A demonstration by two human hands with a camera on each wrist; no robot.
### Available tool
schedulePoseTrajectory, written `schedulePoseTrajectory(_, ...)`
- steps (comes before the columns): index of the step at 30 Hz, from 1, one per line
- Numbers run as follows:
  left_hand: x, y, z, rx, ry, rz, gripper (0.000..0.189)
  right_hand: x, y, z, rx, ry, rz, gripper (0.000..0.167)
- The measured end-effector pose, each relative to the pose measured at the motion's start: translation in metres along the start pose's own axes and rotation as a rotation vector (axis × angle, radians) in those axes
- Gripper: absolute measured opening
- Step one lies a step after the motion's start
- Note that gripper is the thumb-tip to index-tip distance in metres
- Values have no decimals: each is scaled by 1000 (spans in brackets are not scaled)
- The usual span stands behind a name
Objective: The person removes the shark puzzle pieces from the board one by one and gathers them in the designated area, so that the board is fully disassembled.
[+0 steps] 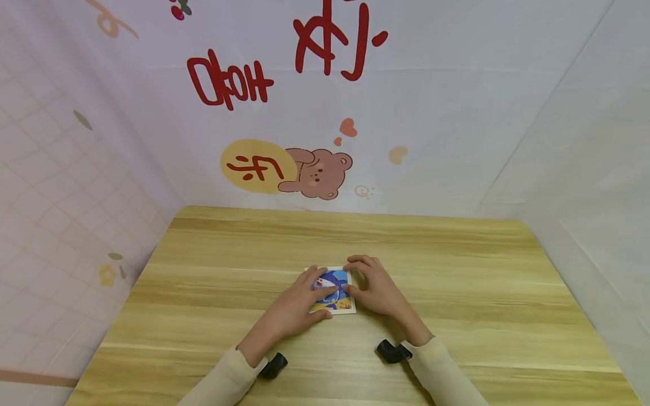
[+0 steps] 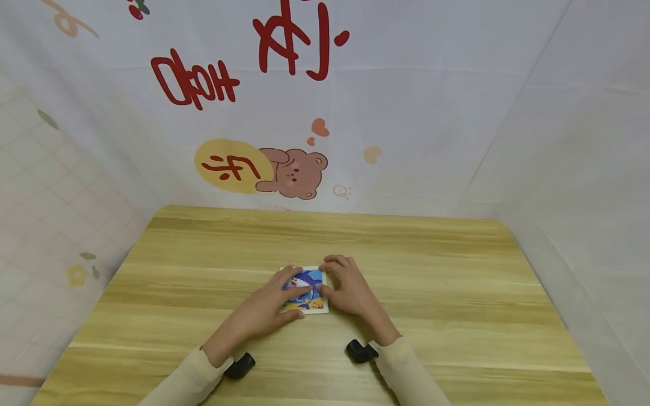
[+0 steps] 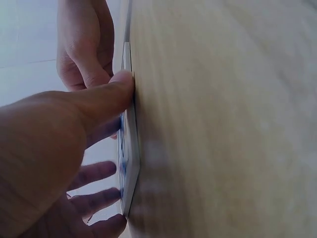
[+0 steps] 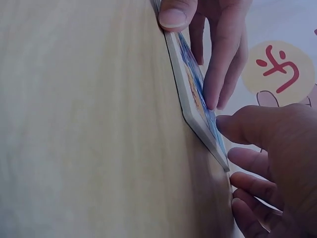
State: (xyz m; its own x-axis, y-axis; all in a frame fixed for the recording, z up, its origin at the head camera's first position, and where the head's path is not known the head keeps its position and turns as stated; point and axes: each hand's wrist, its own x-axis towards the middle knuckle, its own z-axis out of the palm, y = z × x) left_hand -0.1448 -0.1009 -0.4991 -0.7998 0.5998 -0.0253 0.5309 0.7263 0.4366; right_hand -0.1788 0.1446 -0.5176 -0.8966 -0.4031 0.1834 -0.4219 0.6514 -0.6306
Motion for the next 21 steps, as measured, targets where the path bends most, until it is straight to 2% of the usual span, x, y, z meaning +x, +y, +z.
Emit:
schedulePoseTrajectory(8, 3, 1, -2, 38, -2, 27, 56, -1, -4, -4, -42, 3, -18, 40)
schedulePoseTrajectory(21, 3, 1, -2, 29, -2, -10, 55, 0, -4, -4, -66, -43, -4, 38)
